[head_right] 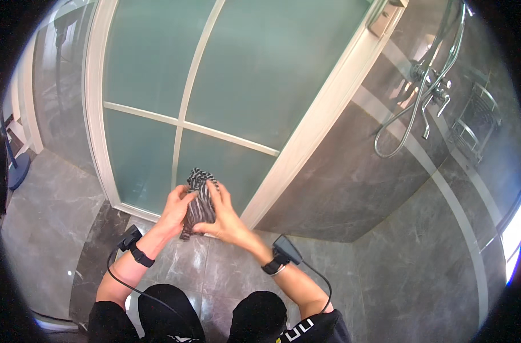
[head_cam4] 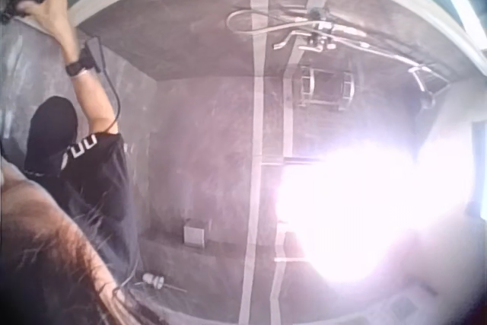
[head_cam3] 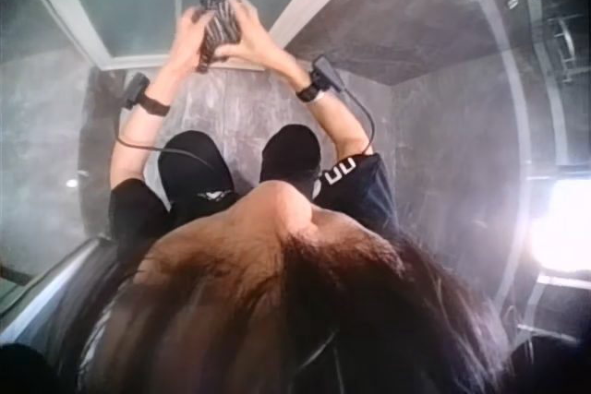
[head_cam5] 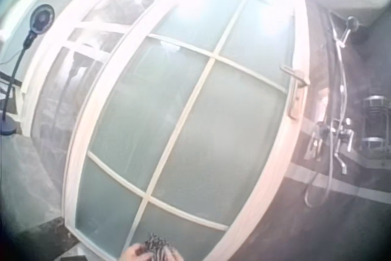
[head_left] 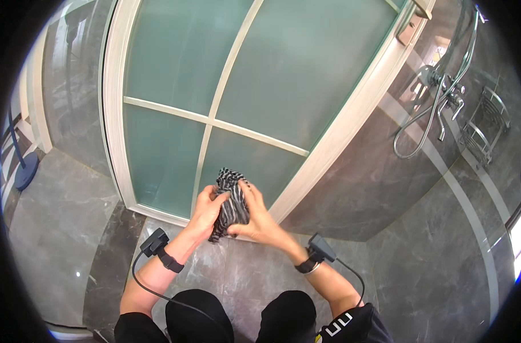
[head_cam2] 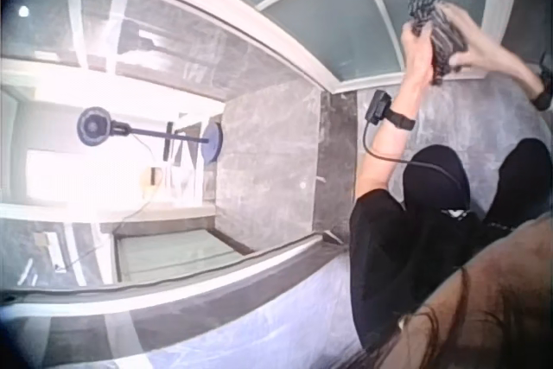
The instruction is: Cleaning a glass shower door and wall tiles with a cloth.
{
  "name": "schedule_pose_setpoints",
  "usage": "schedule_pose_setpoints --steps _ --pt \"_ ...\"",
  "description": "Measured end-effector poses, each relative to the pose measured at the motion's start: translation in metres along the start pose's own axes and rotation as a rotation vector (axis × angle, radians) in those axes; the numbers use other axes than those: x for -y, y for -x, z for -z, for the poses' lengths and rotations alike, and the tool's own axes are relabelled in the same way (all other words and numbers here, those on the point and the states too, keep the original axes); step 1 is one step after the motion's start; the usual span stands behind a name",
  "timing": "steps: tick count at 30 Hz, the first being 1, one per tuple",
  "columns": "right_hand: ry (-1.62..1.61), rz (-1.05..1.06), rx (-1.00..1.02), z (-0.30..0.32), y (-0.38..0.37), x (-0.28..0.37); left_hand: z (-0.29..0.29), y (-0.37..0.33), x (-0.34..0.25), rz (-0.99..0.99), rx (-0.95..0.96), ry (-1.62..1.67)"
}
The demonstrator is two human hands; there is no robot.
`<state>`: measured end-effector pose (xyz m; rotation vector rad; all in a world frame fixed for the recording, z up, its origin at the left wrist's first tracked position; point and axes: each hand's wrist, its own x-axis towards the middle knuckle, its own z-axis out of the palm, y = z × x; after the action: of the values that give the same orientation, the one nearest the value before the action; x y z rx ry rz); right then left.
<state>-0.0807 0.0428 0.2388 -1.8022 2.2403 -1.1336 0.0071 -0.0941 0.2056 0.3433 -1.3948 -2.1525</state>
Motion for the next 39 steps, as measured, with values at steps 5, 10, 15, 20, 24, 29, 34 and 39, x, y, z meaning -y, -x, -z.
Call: schedule_pose_setpoints --steps 5,10,15,20,24,29,34,39 --pt "0.14 -0.002 -0.166 0.015 -0.023 0.015 -0.004 0.005 0.007 -0.088 0.148 -0.165" --pt "0.422 0.318 -0.538 0.092 -0.071 0.035 -0.001 0.026 -0.037 -0.371 0.202 -0.463" --pt "0.673 0.41 -1.105 0.21 -0.128 0.084 0.027 0.019 -0.022 -0.3 0.161 -0.619" --pt "0.932 0.474 -0.88 0.131 -0.162 0.056 0.042 0.012 -0.01 -0.092 0.16 -0.556" --pt "0.958 0.674 -0.33 0.002 -0.141 0.012 0.037 0.009 -0.01 -0.158 0.196 -0.605" --pt "1.045 0.653 -0.586 0.112 -0.159 0.048 0.078 0.017 -0.011 -0.161 0.133 -0.594" --pt "0.905 0.451 -1.232 0.187 -0.176 0.089 0.087 0.011 -0.012 -0.105 0.07 -0.54" --pt "1.071 0.671 -0.439 0.014 -0.131 -0.017 0.067 0.013 -0.022 -0.111 0.152 -0.525"
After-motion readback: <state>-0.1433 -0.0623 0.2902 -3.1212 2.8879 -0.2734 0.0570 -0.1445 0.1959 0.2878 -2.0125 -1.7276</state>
